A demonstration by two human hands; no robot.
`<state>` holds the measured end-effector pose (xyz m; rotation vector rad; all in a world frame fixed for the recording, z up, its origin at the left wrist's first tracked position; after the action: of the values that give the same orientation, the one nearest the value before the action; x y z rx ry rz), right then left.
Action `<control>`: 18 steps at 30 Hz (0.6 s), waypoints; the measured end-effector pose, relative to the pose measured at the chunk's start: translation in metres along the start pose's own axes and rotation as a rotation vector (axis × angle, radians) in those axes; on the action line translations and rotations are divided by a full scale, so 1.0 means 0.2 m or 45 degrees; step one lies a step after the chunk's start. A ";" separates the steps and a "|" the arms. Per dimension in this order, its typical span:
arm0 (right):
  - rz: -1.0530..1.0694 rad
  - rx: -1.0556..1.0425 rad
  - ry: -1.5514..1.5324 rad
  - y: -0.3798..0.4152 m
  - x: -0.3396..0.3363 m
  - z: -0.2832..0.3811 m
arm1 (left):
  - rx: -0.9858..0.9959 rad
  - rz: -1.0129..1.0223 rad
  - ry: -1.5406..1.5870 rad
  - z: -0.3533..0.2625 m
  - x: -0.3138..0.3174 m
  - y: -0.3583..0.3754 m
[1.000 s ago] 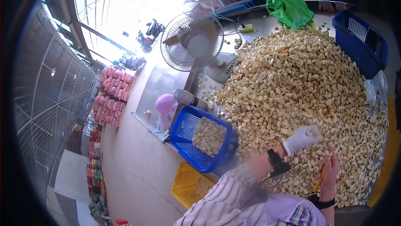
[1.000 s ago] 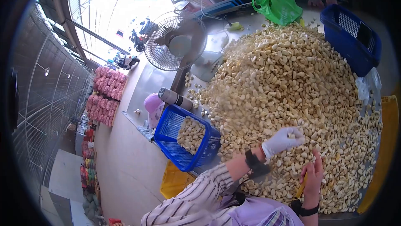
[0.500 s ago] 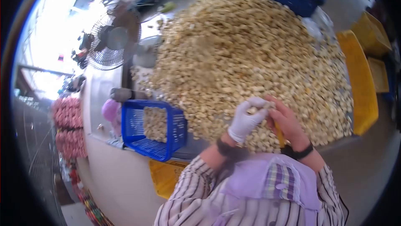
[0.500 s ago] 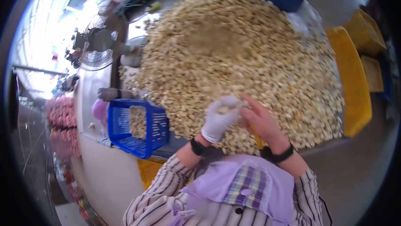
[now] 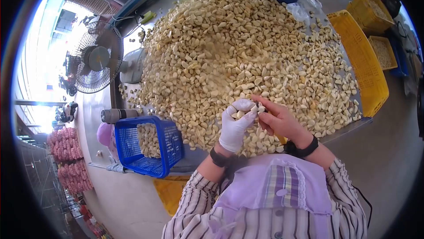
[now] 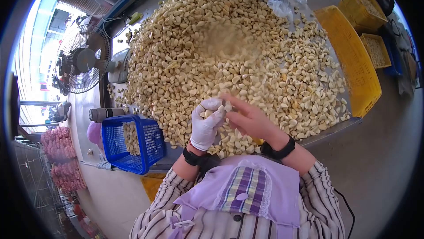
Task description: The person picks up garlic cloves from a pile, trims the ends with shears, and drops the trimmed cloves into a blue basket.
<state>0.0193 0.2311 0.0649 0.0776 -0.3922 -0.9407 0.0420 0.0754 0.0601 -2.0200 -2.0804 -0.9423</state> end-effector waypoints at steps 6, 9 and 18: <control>-0.090 0.023 -0.359 -0.03 -0.04 -0.05 | 0.007 0.153 0.265 -0.03 -0.02 0.03; -0.125 0.007 -0.380 -0.02 -0.05 -0.03 | 0.231 0.053 0.242 -0.14 -0.09 0.08; 0.056 0.107 -0.035 -0.03 0.07 0.05 | 0.476 -0.270 -0.546 -0.31 -0.26 0.24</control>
<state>0.0190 0.2172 0.0763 0.1325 -0.4572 -0.8823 0.0717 -0.0042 0.1035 -1.9513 -2.4855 -0.1086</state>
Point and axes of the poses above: each hand's wrist, its own y-axis away from the middle knuckle, its own x-axis out of the palm, z = x × y, the point moved 2 cm from there along -y, towards the middle knuckle, and after that the axes turned 5 degrees about -x, right-handed, at the moved point
